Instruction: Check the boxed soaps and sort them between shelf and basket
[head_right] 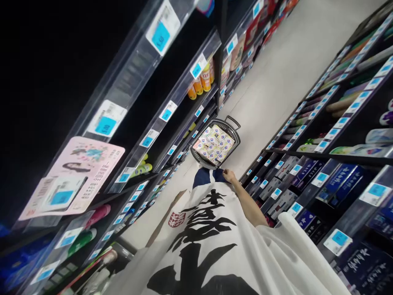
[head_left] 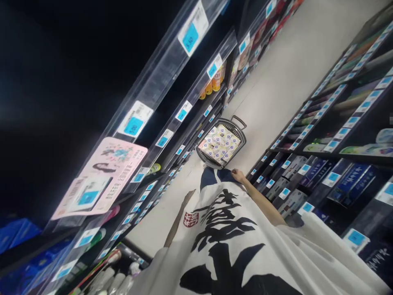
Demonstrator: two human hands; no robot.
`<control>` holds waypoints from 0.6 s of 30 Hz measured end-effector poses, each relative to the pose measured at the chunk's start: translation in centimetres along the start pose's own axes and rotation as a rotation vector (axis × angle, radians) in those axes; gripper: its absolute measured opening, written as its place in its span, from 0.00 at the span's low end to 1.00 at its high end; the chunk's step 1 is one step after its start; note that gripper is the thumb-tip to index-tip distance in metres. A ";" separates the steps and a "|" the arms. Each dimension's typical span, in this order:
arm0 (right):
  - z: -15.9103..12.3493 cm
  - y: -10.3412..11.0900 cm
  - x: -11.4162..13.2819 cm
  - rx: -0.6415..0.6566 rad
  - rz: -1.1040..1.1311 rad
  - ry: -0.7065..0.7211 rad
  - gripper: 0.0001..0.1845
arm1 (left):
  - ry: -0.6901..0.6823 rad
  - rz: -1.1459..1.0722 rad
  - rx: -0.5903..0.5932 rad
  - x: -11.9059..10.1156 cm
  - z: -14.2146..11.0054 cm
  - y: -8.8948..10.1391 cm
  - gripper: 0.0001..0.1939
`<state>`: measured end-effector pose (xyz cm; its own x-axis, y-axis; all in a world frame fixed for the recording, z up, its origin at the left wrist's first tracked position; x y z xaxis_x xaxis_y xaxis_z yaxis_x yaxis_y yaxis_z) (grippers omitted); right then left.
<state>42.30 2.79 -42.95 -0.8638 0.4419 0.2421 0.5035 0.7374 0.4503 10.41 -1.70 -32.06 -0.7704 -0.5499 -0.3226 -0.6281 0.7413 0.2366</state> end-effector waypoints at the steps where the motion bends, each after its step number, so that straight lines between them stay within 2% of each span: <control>1: 0.3 -0.4 0.0 -0.002 0.006 -0.007 0.14 | 0.038 0.038 -0.006 0.3 0.9 0.5 0.15; 4: 1.4 -1.4 0.0 -0.012 0.035 -0.023 0.15 | 0.069 0.128 -0.061 -1.0 4.6 2.0 0.14; 11: 7.1 -4.4 -0.5 0.002 0.100 -0.030 0.20 | -0.063 0.251 -0.198 -7.4 15.8 4.2 0.25; 15: 9.8 -8.9 -2.4 0.092 0.054 -0.101 0.21 | -0.101 0.283 -0.240 -9.7 22.9 5.3 0.32; 18: 9.3 -14.0 -3.5 0.217 -0.007 -0.167 0.20 | -0.109 0.292 -0.285 -10.7 28.3 6.4 0.38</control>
<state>38.45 -4.27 -58.10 -0.8607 0.5016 0.0867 0.5061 0.8248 0.2522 17.71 19.87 -53.07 -0.9141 -0.2772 -0.2958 -0.4019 0.7152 0.5717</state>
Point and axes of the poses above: each hand's wrist, its own z-axis towards the middle knuckle, its own y-axis out of the back of the hand, x = y × z, the point moved 7 cm from there along z, towards the middle knuckle, and after that the axes turned 13 degrees about -z, right-handed, at the moved point
